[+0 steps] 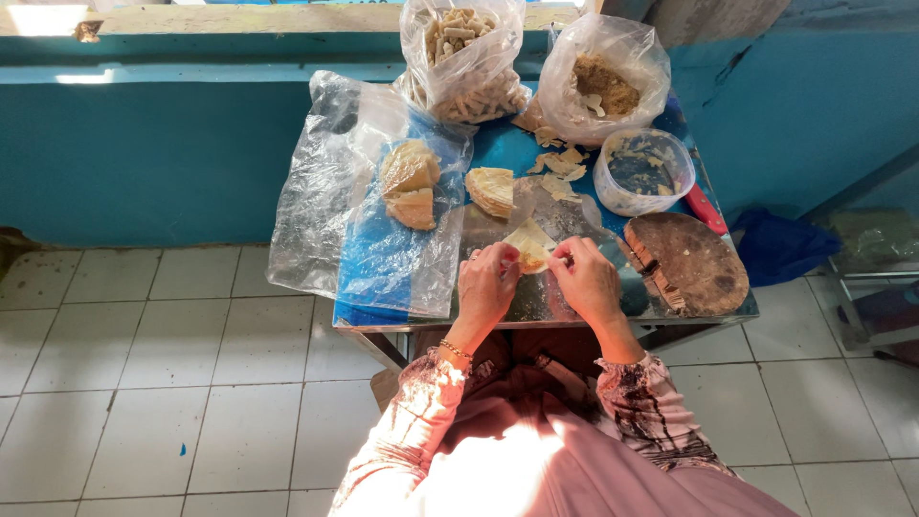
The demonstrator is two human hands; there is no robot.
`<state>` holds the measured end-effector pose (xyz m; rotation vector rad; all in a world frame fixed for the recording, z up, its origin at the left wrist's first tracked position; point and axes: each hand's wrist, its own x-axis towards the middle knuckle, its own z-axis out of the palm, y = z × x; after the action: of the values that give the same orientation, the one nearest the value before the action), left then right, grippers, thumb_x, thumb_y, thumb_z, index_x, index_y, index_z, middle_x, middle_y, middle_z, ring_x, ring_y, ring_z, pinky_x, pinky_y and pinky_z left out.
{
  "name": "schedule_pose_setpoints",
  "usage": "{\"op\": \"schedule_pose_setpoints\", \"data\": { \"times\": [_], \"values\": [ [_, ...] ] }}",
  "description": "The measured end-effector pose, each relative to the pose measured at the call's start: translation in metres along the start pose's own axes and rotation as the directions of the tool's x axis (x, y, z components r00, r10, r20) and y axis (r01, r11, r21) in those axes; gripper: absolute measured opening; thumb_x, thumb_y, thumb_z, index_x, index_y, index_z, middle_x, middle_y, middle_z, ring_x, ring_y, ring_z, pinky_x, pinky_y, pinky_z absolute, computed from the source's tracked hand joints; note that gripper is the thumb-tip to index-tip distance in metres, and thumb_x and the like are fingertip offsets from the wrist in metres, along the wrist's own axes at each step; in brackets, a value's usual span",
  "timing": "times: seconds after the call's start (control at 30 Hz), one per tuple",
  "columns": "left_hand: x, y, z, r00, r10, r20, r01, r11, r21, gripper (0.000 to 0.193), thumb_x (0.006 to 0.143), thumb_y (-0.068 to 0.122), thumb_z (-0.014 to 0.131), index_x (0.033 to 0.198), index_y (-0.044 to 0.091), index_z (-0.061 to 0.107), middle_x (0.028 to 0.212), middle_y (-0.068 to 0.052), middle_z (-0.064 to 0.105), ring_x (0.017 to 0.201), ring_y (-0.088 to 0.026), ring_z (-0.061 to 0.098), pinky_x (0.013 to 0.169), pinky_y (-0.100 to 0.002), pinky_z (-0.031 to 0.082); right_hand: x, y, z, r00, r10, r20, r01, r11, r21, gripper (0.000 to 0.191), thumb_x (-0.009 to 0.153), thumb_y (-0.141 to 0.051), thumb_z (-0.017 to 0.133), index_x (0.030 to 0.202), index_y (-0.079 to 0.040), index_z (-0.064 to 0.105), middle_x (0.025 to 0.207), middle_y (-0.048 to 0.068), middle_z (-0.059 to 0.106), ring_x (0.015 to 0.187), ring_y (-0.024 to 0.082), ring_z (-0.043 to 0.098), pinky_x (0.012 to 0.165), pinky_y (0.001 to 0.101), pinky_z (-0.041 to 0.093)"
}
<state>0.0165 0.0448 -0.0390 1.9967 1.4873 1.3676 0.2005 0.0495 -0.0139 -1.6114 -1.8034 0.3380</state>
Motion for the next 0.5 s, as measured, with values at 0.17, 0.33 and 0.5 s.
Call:
{"op": "schedule_pose_setpoints", "data": {
  "times": [0.17, 0.33, 0.5],
  "values": [
    [0.000, 0.003, 0.000, 0.996, 0.088, -0.007, -0.088, 0.995, 0.046, 0.018, 0.086, 0.013, 0.074, 0.103, 0.012, 0.066, 0.097, -0.005, 0.070, 0.095, -0.030, 0.065, 0.081, -0.042, 0.047, -0.001, -0.002, 0.001, 0.999, -0.016, 0.028, 0.012, 0.992, 0.124, 0.018, 0.089, -0.022, 0.075, 0.102, -0.010, 0.075, 0.098, 0.006, 0.075, 0.084, 0.023, 0.072, 0.075, 0.0359, 0.056],
    [-0.001, -0.003, 0.001, 0.973, 0.231, 0.025, -0.233, 0.970, 0.067, 0.014, 0.084, 0.012, 0.075, 0.096, 0.011, 0.069, 0.100, -0.006, 0.068, 0.097, -0.033, 0.064, 0.081, -0.043, 0.048, -0.007, 0.004, -0.002, 0.953, -0.303, -0.005, 0.300, 0.942, 0.150, 0.021, 0.087, -0.013, 0.076, 0.107, -0.008, 0.078, 0.107, 0.005, 0.076, 0.099, 0.024, 0.069, 0.084, 0.0356, 0.056],
    [0.006, -0.014, 0.009, 0.971, 0.231, 0.067, -0.235, 0.970, 0.060, 0.008, 0.087, 0.008, 0.072, 0.095, 0.009, 0.072, 0.099, -0.009, 0.067, 0.095, -0.033, 0.064, 0.082, -0.043, 0.053, 0.005, 0.009, -0.005, 0.928, -0.362, 0.087, 0.344, 0.923, 0.173, 0.030, 0.079, -0.013, 0.080, 0.108, -0.008, 0.079, 0.107, 0.008, 0.074, 0.098, 0.026, 0.067, 0.082, 0.0359, 0.056]
  ]
}}
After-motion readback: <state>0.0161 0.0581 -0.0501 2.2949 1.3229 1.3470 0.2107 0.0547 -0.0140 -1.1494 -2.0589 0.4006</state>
